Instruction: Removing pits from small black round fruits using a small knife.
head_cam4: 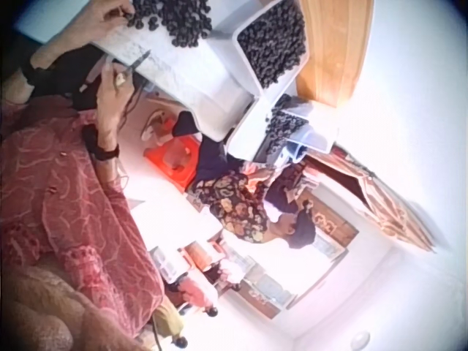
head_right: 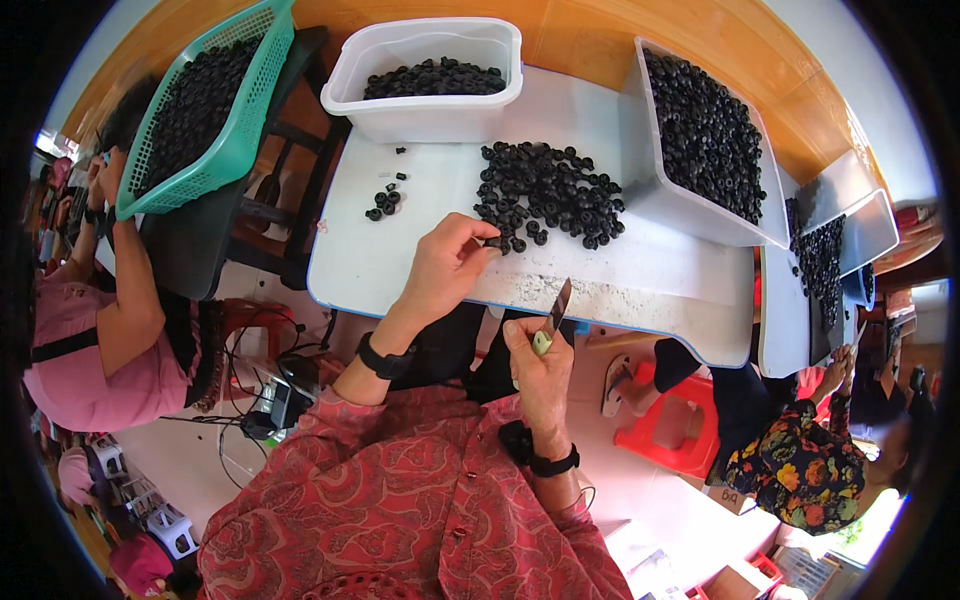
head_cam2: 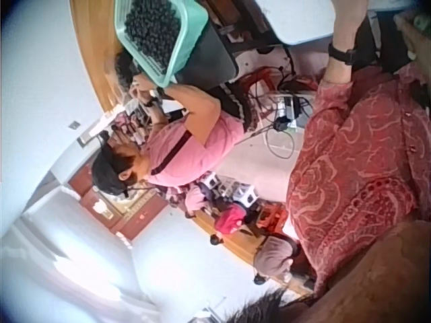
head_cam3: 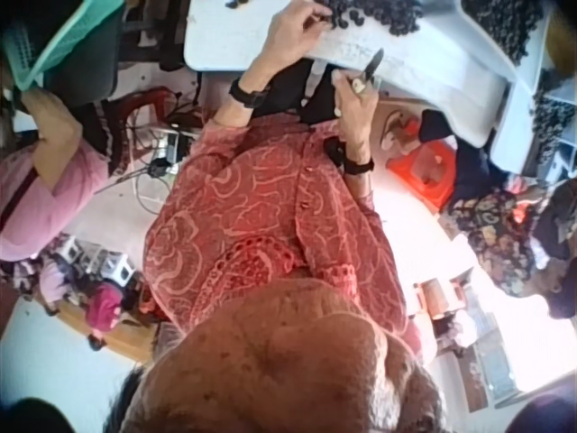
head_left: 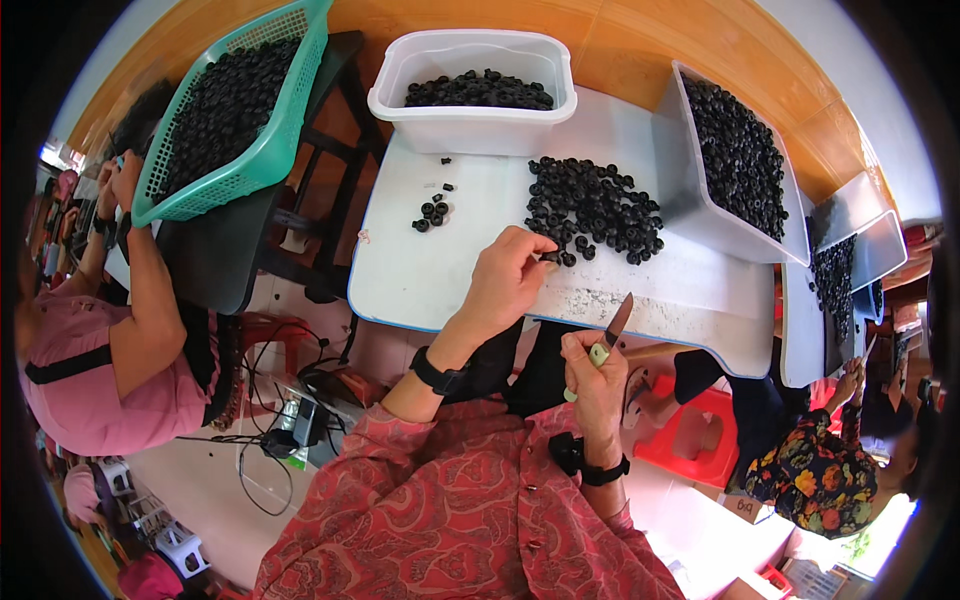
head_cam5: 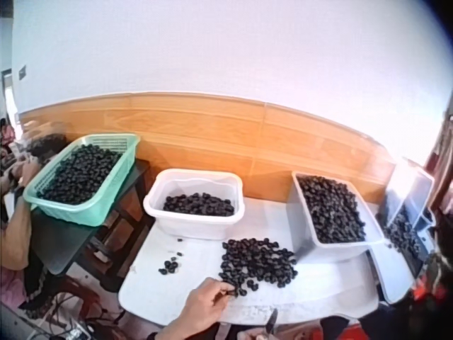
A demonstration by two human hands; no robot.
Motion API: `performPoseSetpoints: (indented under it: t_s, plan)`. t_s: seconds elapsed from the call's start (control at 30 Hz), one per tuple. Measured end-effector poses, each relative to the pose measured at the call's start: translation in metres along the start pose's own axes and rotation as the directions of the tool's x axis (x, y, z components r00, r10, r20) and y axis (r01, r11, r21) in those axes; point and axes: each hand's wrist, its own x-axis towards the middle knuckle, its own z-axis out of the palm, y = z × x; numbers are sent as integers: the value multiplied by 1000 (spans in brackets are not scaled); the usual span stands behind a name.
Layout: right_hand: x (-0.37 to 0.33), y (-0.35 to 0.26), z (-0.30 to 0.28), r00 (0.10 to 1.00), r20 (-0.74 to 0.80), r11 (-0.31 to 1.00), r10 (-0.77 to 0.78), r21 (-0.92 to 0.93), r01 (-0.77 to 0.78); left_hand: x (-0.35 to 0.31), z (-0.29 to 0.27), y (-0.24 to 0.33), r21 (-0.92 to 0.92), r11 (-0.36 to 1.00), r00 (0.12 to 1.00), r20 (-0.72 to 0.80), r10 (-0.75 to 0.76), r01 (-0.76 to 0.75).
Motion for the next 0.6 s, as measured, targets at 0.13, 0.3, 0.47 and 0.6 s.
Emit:
performPoseSetpoints:
  t_s: [0.13, 0.3, 0.47, 0.6]
  plan:
    - [0, -9, 3, 999, -28, 996, -45, 75, 47, -15, -5, 11, -676, 697, 971, 179, -159, 239]
    - [-3, -23, 6, 993, -64, 977, -103, 183, 113, -35, -1, 23, -729, 598, 941, 302, -156, 333]
    - [-8, -33, 8, 987, -113, 955, -111, 264, 138, -48, 8, 29, -725, 614, 949, 275, -156, 311]
    - [-8, -30, 3, 989, -90, 968, -121, 212, 137, -51, 8, 39, -637, 698, 937, 316, -150, 327]
